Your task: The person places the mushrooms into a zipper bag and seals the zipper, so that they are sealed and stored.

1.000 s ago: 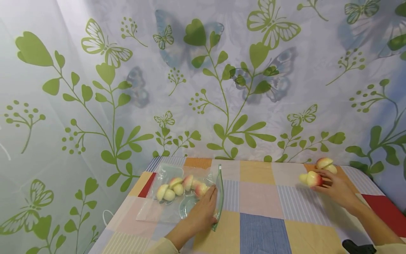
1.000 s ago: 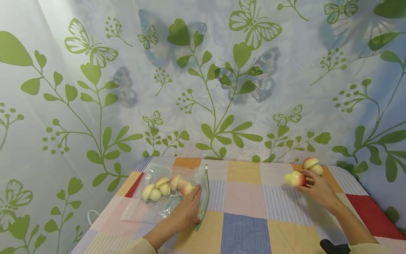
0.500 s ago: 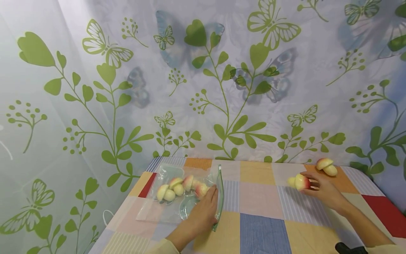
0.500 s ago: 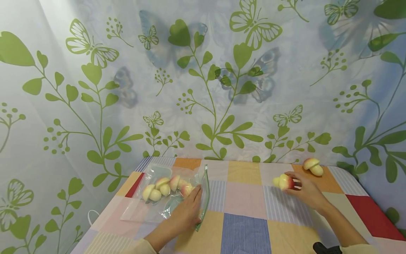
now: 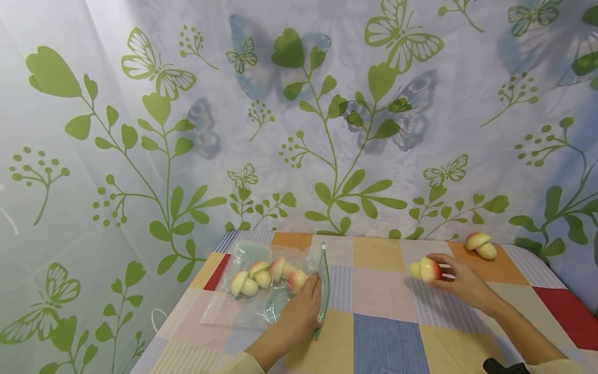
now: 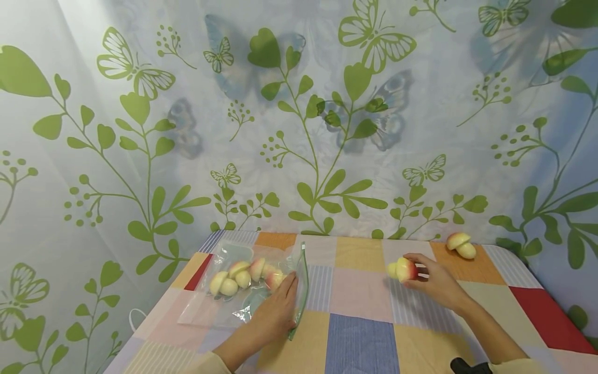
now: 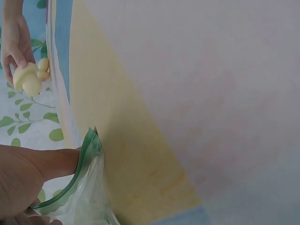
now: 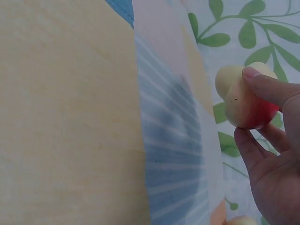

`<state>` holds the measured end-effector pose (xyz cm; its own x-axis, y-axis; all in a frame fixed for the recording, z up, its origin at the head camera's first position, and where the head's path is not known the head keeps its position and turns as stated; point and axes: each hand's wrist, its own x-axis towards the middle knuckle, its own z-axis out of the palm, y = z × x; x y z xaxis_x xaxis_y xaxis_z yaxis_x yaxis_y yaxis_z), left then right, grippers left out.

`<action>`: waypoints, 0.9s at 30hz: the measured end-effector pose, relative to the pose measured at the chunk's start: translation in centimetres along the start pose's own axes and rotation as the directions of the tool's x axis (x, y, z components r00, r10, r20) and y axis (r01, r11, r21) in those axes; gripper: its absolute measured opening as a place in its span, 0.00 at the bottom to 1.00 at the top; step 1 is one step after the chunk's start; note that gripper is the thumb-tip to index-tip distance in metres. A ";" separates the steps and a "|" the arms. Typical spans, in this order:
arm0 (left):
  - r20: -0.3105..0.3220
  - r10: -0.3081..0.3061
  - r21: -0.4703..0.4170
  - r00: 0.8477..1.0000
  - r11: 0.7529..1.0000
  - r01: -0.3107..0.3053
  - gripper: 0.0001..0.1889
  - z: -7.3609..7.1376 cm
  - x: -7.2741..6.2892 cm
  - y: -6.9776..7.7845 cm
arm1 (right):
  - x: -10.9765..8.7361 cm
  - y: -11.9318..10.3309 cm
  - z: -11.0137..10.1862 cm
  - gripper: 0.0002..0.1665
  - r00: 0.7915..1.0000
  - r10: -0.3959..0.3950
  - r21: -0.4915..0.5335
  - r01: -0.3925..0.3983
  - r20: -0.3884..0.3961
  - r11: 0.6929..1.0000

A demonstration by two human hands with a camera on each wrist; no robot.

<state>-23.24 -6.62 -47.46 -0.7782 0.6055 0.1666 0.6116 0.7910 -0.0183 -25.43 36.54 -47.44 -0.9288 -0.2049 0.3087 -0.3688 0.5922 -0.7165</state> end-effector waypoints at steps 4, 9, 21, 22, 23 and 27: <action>-0.012 -0.003 -0.011 1.000 1.000 0.003 0.58 0.0 0.0 0.1 | 0.3 -0.4 0.6 0.40 1.000 -0.001 0.031 0.000 0.012 1.000; -0.018 -0.014 -0.020 1.000 1.000 0.014 0.58 0.0 0.0 0.1 | 0.7 -0.9 1.3 0.40 1.000 -0.017 0.061 0.015 0.024 0.998; -0.021 -0.029 -0.050 0.999 0.998 0.028 0.58 0.2 -0.1 -0.2 | 2.0 -2.4 4.3 0.39 0.994 -0.076 0.136 0.066 0.073 0.989; -0.020 -0.030 -0.052 0.999 0.998 0.029 0.57 0.3 -0.1 -0.2 | 2.1 -2.5 4.7 0.39 0.994 -0.080 0.144 0.069 0.077 0.987; -0.018 -0.031 -0.054 0.999 0.998 0.030 0.57 0.4 -0.1 -0.3 | 2.2 -2.5 4.9 0.39 0.993 -0.082 0.160 0.068 0.080 0.985; -0.012 -0.032 -0.064 0.999 0.997 0.031 0.57 0.4 -0.1 -0.3 | 2.6 -2.8 6.1 0.40 0.992 -0.083 0.217 0.060 0.098 0.974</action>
<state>-23.38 -6.87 -47.89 -0.7955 0.5790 0.1790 0.5950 0.8022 0.0496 -27.00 29.61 -48.46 -0.8940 -0.3290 0.3042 -0.4230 0.3957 -0.8152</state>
